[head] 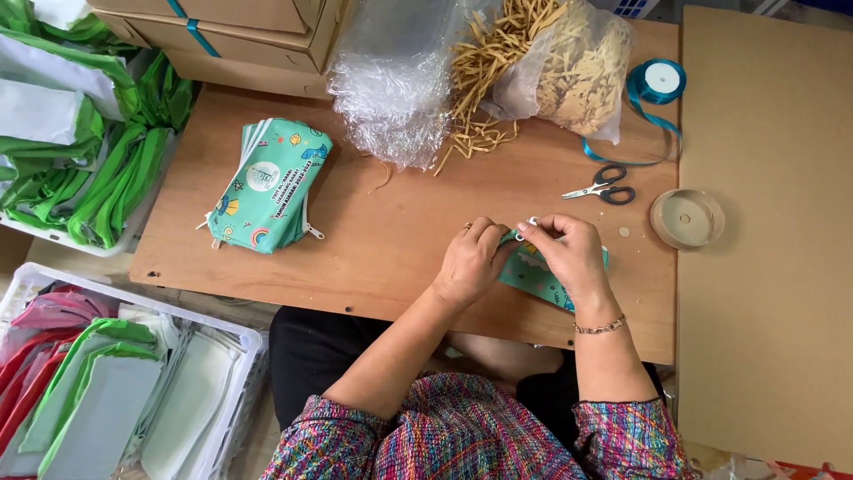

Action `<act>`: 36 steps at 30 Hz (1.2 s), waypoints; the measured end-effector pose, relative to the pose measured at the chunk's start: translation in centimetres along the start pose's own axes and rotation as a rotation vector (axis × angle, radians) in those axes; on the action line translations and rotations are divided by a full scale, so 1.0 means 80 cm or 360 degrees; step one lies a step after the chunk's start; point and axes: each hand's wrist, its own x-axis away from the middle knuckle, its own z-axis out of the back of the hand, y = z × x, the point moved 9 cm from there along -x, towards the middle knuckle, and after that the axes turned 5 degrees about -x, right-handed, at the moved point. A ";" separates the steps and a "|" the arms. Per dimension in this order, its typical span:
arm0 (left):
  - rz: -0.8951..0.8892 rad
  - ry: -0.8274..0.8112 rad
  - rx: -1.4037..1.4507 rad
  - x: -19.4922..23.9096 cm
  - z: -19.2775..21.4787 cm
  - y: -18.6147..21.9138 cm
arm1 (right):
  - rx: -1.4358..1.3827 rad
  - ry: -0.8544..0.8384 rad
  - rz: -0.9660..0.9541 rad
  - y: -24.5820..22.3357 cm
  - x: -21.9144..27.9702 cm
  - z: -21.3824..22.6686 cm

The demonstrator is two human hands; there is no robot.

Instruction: The person is preparing teal zippered pouches by folding a white paper insert and placing it inside each pouch before zipping it closed.

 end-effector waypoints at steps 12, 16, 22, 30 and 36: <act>-0.0114 -0.0038 -0.0149 -0.003 0.002 -0.010 | 0.0061 -0.0159 0.0044 0.069 -0.026 -0.023; -0.0131 -0.0007 -0.0261 0.001 0.000 -0.010 | 0.0226 -0.0155 0.0077 0.042 -0.016 -0.028; -0.0134 0.0021 -0.0315 0.002 0.003 -0.009 | 0.0142 -0.0107 -0.0072 0.085 -0.023 -0.042; -0.0089 -0.0138 -0.0294 0.006 -0.016 -0.027 | -0.0908 0.0021 -0.0619 0.107 -0.010 -0.053; -0.0152 -0.0113 -0.0342 -0.007 0.011 0.001 | -0.0517 -0.0110 -0.0394 0.090 -0.023 -0.048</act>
